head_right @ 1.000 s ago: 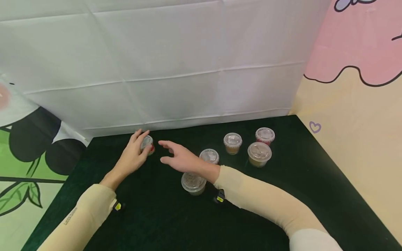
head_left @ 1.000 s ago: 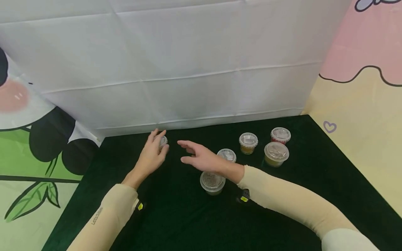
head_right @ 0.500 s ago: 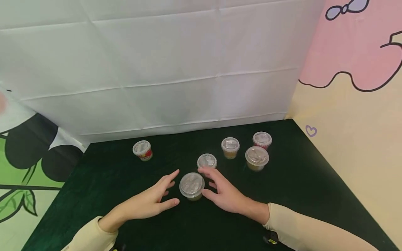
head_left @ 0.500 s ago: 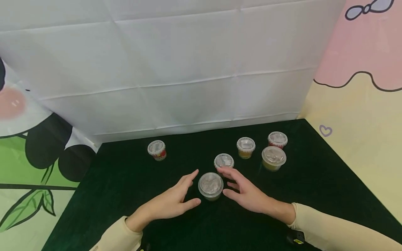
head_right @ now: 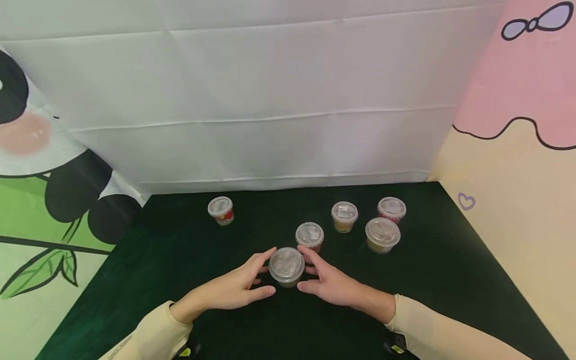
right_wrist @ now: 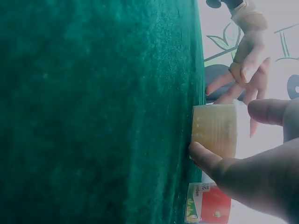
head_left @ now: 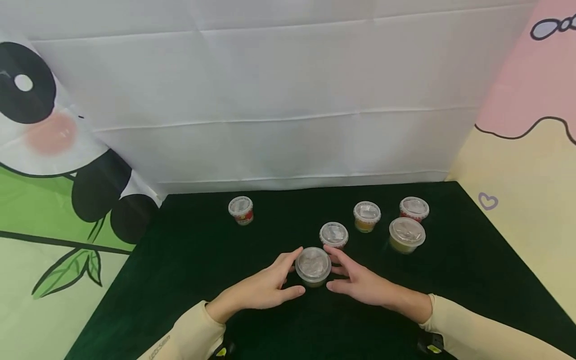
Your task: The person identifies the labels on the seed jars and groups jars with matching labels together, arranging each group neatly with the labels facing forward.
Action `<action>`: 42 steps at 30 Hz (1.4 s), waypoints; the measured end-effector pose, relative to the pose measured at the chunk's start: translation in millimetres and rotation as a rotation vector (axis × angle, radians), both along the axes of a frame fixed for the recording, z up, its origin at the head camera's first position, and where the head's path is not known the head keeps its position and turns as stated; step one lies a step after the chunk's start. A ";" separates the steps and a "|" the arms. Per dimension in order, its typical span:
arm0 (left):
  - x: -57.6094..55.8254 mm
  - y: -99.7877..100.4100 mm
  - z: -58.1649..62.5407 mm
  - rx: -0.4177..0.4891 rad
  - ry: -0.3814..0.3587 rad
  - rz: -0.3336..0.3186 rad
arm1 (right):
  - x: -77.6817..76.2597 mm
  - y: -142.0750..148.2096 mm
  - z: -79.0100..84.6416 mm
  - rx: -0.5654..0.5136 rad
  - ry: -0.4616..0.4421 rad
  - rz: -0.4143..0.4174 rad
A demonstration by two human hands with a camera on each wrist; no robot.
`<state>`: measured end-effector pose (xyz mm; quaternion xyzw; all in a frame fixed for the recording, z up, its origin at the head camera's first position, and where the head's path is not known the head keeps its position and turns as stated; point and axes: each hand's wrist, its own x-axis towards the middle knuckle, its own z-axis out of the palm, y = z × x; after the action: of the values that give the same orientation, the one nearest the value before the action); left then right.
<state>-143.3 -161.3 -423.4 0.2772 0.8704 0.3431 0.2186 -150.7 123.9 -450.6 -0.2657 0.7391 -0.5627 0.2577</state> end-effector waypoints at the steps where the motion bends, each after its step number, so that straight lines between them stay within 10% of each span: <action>1: -0.9 1.2 -0.4 -0.003 0.006 -0.004 | -0.8 0.7 -0.1 0.008 0.001 -0.006; 42: 2.9 0.9 -8.3 0.006 -0.042 -0.002 | -15.9 -5.5 -2.2 0.044 -0.127 -0.008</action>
<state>-140.4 -160.5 -431.7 0.2714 0.8643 0.3512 0.2365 -166.5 118.4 -452.8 -0.2208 0.7346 -0.5632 0.3073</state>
